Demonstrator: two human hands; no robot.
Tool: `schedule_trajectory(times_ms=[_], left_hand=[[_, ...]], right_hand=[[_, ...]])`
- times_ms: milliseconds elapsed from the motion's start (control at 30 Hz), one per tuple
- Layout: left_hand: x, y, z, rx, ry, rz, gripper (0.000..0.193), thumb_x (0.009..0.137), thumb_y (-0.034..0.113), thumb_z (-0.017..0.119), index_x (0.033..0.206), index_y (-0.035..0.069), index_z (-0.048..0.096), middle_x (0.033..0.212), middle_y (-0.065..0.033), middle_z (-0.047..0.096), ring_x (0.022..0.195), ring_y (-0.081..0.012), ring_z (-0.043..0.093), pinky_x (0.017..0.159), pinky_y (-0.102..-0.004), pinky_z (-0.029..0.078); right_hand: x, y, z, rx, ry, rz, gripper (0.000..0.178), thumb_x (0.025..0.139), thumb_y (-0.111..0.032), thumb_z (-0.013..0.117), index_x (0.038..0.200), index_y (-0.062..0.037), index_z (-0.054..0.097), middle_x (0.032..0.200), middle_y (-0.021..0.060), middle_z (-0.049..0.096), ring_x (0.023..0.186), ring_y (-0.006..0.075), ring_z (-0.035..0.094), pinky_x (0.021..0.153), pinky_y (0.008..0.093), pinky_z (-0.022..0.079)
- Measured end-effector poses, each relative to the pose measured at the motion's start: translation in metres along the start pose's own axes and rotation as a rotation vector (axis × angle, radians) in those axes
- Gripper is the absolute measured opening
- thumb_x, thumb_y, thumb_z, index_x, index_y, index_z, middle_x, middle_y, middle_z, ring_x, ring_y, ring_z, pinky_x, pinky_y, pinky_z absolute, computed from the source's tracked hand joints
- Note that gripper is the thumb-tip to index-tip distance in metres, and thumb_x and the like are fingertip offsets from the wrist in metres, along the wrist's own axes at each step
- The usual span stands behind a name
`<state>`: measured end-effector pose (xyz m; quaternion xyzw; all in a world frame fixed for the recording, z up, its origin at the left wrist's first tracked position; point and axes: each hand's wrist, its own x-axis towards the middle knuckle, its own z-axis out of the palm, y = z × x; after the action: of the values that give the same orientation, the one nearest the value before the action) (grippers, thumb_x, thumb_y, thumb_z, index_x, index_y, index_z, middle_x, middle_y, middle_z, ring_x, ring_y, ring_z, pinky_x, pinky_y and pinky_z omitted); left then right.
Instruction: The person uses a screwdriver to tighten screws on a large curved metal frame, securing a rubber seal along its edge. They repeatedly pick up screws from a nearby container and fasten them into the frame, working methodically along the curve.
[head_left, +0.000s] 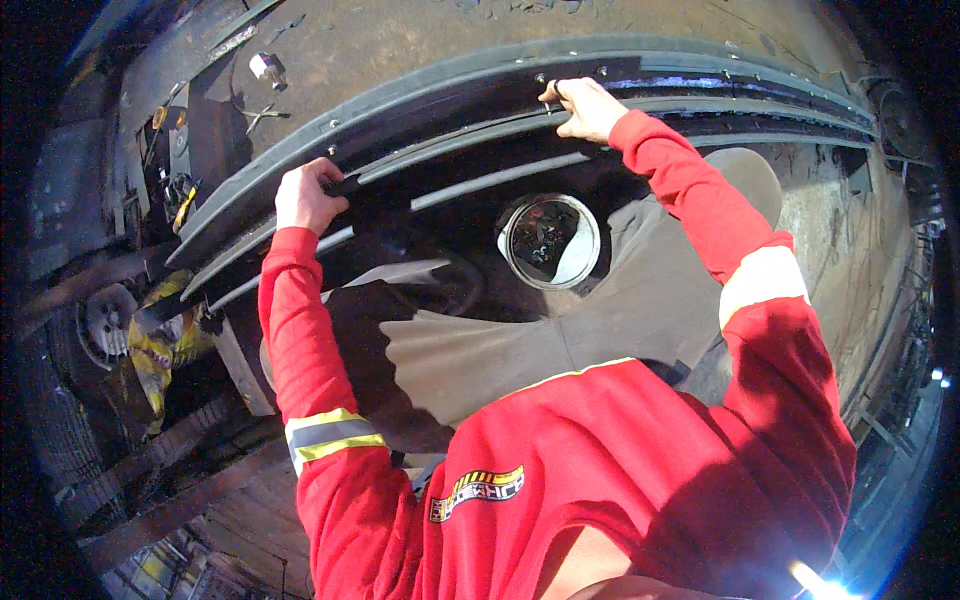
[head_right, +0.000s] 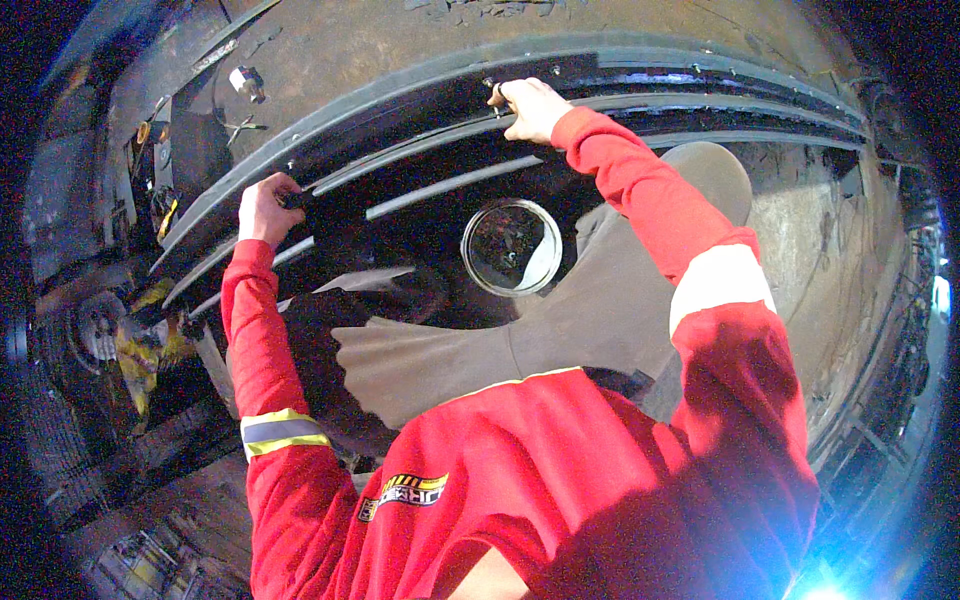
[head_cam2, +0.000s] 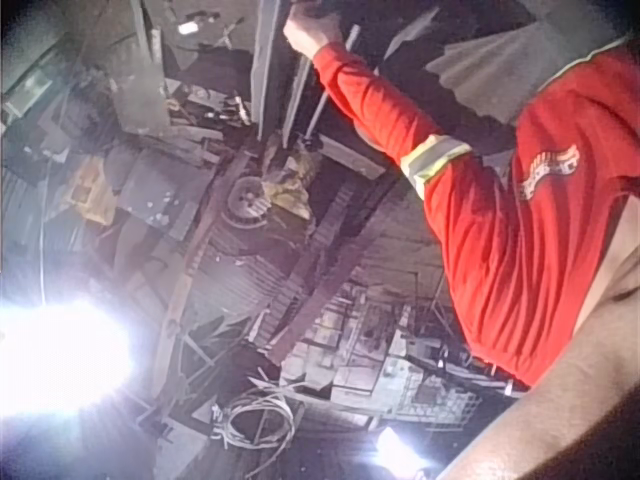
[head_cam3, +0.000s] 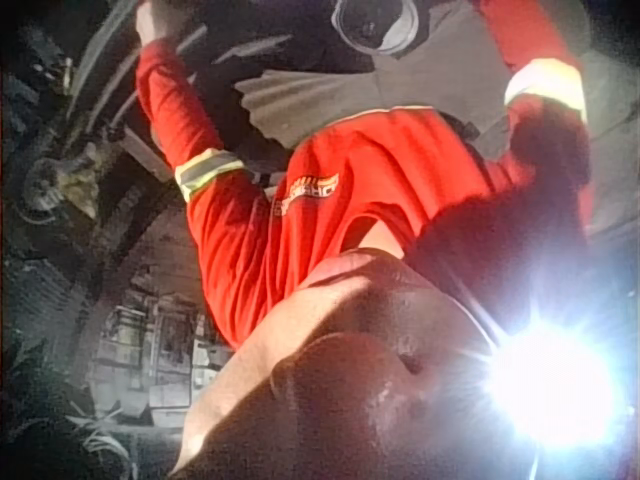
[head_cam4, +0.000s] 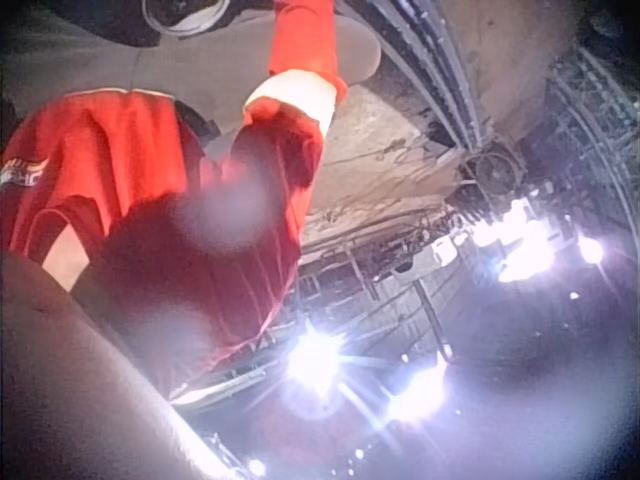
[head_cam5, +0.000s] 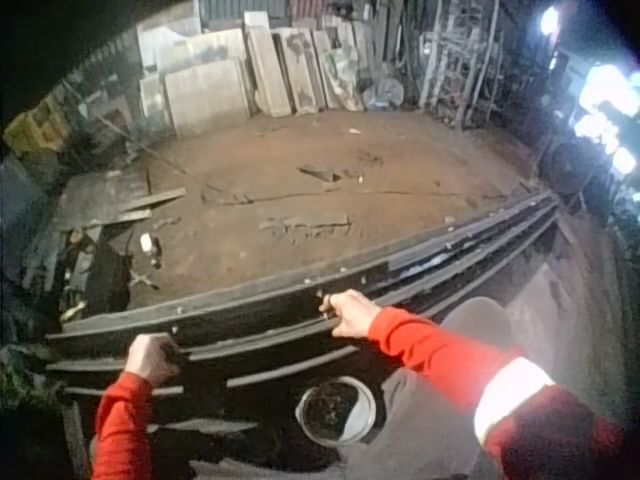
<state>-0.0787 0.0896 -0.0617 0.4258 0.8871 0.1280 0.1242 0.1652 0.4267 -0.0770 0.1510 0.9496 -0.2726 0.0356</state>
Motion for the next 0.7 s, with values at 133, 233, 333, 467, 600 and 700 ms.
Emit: schedule_trajectory(times_ms=[133,233,333,467,600,700], left_hand=[[-0.002,0.000,-0.002,-0.048,-0.016,-0.013,0.032,0.048,0.011,0.075,0.079,0.010,0.065,0.072,-0.0077,0.062,0.068,-0.0217,0.060,0.066,-0.0316,0.049],[0.003,0.002,-0.001,-0.030,-0.024,0.006,0.032,0.048,0.011,0.075,0.079,0.009,0.065,0.070,-0.0074,0.061,0.066,-0.0214,0.059,0.065,-0.0319,0.049],[-0.001,-0.001,-0.002,-0.048,-0.026,-0.013,0.032,0.048,0.011,0.075,0.079,0.009,0.065,0.069,-0.0073,0.060,0.066,-0.0213,0.059,0.065,-0.0321,0.049],[0.002,0.000,-0.002,-0.049,-0.033,0.004,0.033,0.048,0.011,0.075,0.079,0.008,0.065,0.074,-0.0086,0.063,0.071,-0.0225,0.062,0.069,-0.0320,0.050],[0.002,-0.001,-0.001,-0.050,-0.043,-0.013,0.033,0.049,0.011,0.075,0.080,0.008,0.065,0.079,-0.0099,0.066,0.076,-0.0238,0.064,0.071,-0.0323,0.050],[0.001,-0.003,-0.002,-0.046,-0.050,-0.011,0.033,0.049,0.012,0.075,0.080,0.008,0.065,0.079,-0.0099,0.066,0.077,-0.0238,0.064,0.071,-0.0324,0.050]], right_hand=[[0.010,0.002,-0.016,0.275,-0.154,0.179,0.039,0.071,-0.027,0.077,0.096,-0.0008,0.064,0.088,0.0078,0.066,0.082,0.0128,0.059,0.074,0.0290,0.047],[0.018,0.021,-0.003,0.386,-0.049,0.235,0.027,0.078,-0.025,0.069,0.091,-0.0012,0.068,0.087,0.0115,0.068,0.081,0.0165,0.061,0.076,0.0298,0.047],[0.028,0.021,0.001,0.334,-0.097,0.268,0.025,0.079,-0.023,0.067,0.093,-0.0021,0.068,0.089,0.0116,0.068,0.082,0.0182,0.062,0.078,0.0316,0.047],[0.038,0.041,0.011,0.369,-0.169,0.219,0.025,0.079,-0.023,0.067,0.094,-0.0037,0.070,0.089,0.0113,0.069,0.082,0.0188,0.062,0.080,0.0328,0.047],[0.038,0.034,0.001,0.364,-0.228,0.207,0.026,0.082,-0.022,0.066,0.098,-0.0010,0.069,0.093,0.0102,0.069,0.087,0.0166,0.062,0.084,0.0312,0.046],[0.036,0.030,-0.006,0.326,-0.230,0.192,0.030,0.081,-0.025,0.069,0.097,0.0000,0.068,0.092,0.0092,0.069,0.086,0.0159,0.062,0.083,0.0310,0.046]])
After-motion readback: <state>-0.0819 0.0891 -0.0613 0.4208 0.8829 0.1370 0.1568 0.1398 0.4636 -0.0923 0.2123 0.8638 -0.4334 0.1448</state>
